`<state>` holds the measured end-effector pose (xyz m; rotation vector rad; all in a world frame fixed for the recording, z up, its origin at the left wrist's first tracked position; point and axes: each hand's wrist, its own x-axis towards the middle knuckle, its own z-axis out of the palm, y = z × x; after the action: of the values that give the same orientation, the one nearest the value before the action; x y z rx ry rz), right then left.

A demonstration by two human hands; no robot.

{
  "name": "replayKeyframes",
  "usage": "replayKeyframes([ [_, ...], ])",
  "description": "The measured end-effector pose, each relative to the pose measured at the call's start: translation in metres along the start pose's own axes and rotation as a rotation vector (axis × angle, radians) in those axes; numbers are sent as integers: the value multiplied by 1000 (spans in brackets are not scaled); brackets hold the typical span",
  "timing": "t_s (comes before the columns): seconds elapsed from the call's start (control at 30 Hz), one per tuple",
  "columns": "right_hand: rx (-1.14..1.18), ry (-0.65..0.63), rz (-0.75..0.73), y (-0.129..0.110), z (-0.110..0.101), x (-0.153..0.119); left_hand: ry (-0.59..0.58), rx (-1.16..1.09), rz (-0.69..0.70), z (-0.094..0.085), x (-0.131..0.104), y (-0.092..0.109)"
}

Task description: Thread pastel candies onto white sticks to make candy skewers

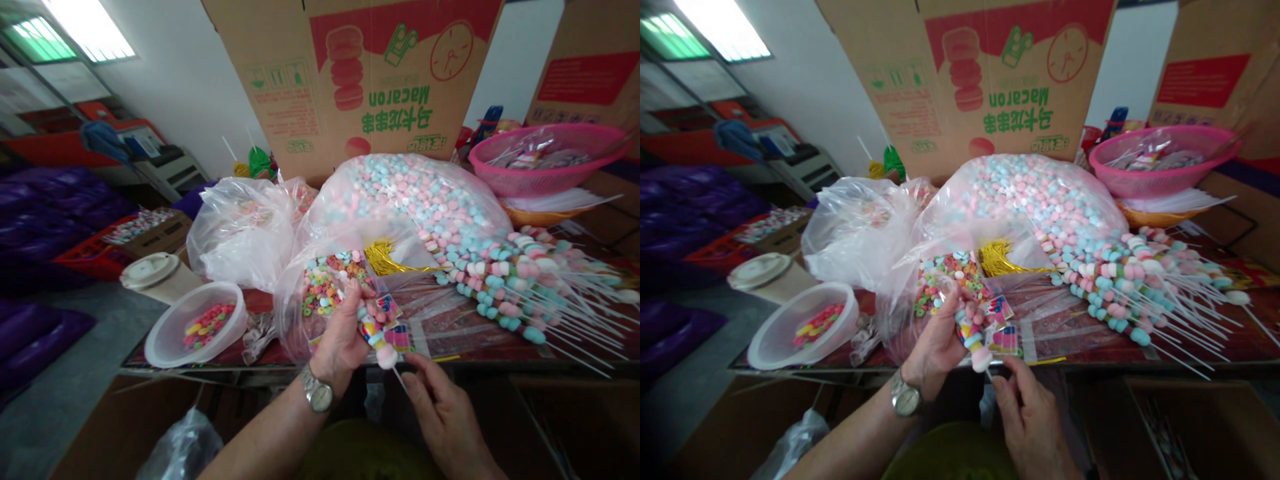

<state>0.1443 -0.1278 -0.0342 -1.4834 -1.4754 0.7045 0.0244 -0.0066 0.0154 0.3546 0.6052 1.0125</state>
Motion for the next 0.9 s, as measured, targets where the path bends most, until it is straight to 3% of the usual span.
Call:
replayKeyframes([
  [0.17, 33, -102, -47, -2, -2, -7, 70, 18, 113, 3, 4, 15],
  [0.43, 91, 19, -81, -8, 14, 21, 39, 109, -14, 6, -16, -34],
  [0.7, 13, 41, -29, -6, 14, 15, 64, 229, -32, 0, -17, -35],
  [0.9, -19, 144, -79, -8, 20, 25, -10, 666, 40, -2, -14, -48],
])
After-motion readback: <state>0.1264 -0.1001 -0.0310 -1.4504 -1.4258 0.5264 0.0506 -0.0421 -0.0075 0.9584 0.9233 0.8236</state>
